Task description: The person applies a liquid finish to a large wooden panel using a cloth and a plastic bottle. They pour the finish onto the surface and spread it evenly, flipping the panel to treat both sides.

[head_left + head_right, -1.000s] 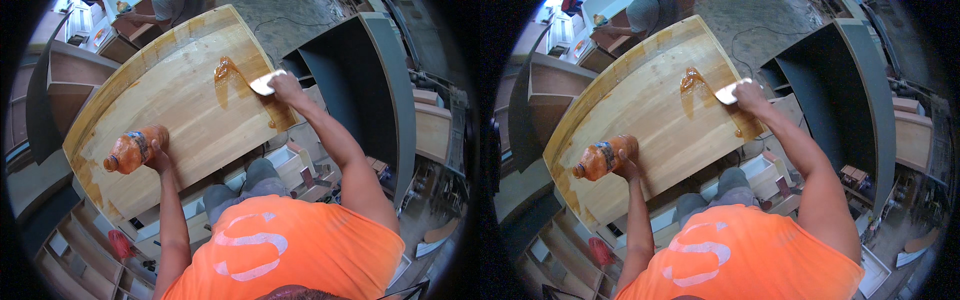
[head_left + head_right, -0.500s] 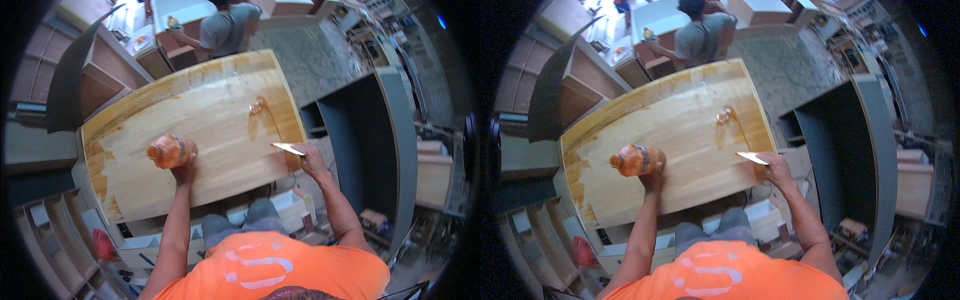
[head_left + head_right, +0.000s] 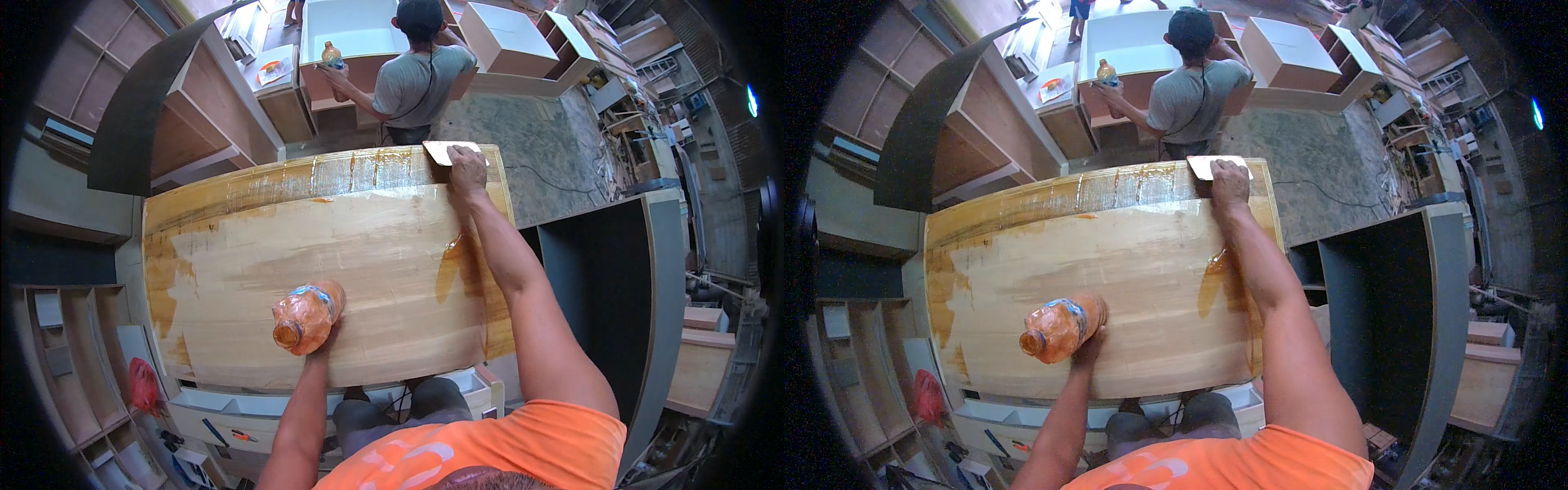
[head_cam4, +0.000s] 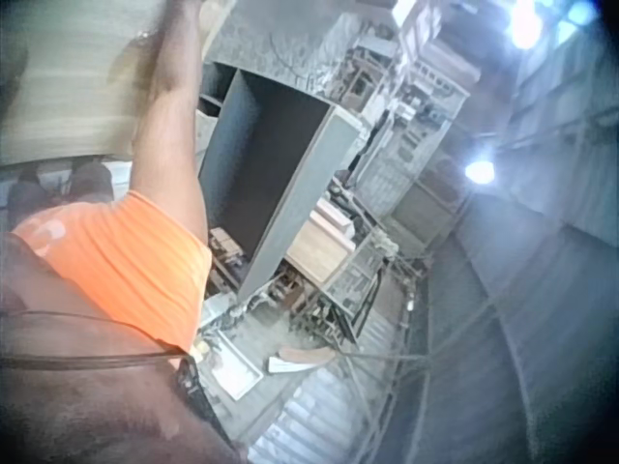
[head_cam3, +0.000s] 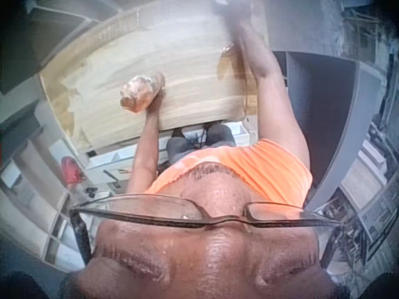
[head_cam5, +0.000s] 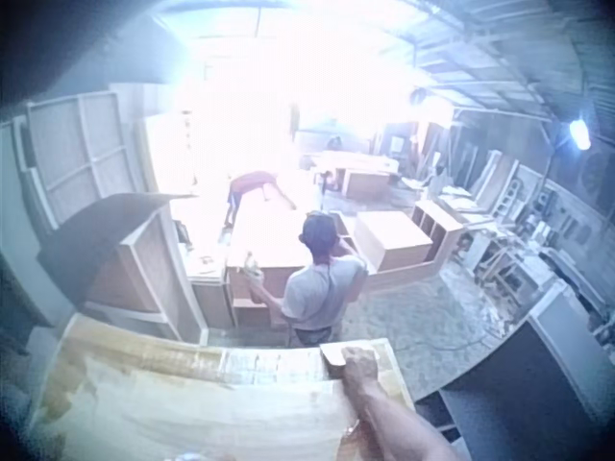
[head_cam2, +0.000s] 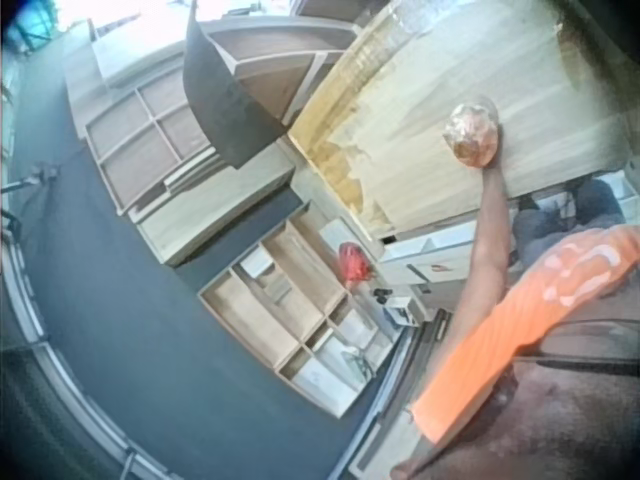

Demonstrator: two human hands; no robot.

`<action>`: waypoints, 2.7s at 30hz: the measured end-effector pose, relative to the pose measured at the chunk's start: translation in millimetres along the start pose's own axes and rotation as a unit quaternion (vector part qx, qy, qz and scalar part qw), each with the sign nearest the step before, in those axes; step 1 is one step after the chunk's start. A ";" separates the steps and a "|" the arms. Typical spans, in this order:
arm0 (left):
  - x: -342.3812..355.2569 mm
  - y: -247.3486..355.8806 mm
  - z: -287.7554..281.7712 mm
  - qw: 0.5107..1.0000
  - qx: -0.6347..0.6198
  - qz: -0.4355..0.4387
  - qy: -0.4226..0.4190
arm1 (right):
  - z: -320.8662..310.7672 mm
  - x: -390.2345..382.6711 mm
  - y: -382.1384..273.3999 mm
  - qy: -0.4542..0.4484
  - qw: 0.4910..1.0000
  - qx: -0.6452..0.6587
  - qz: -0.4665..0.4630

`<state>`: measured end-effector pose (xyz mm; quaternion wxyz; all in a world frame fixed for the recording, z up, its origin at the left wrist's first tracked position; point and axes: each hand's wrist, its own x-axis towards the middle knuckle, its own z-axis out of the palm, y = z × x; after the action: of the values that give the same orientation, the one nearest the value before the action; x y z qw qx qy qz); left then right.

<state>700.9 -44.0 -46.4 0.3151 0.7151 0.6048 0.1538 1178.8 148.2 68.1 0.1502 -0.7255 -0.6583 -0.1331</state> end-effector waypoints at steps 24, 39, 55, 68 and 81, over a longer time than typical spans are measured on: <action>2.6 28.0 -14.9 0.984 -0.166 -0.003 0.058 | -15.5 -19.7 15.8 -0.179 0.983 -0.049 0.007; 24.0 42.6 -35.8 0.945 -0.284 0.145 0.071 | -224.7 -421.4 -65.5 -0.300 0.951 0.009 0.069; 37.3 37.4 -68.4 0.973 -0.174 0.153 -0.017 | -141.4 -102.4 -83.9 -0.026 0.992 0.122 0.036; 46.2 82.9 -108.4 0.582 -0.754 -0.303 -0.041 | 6.9 -23.6 -90.2 -0.004 1.000 0.018 0.003; 51.8 108.3 -127.1 0.544 -0.766 -0.342 -0.037 | 1.3 11.3 -69.0 0.007 1.000 -0.002 -0.010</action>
<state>719.1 31.8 110.1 0.7937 -0.0535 0.4436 0.4128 1111.3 165.2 74.2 0.1518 -0.7183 -0.6642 -0.1407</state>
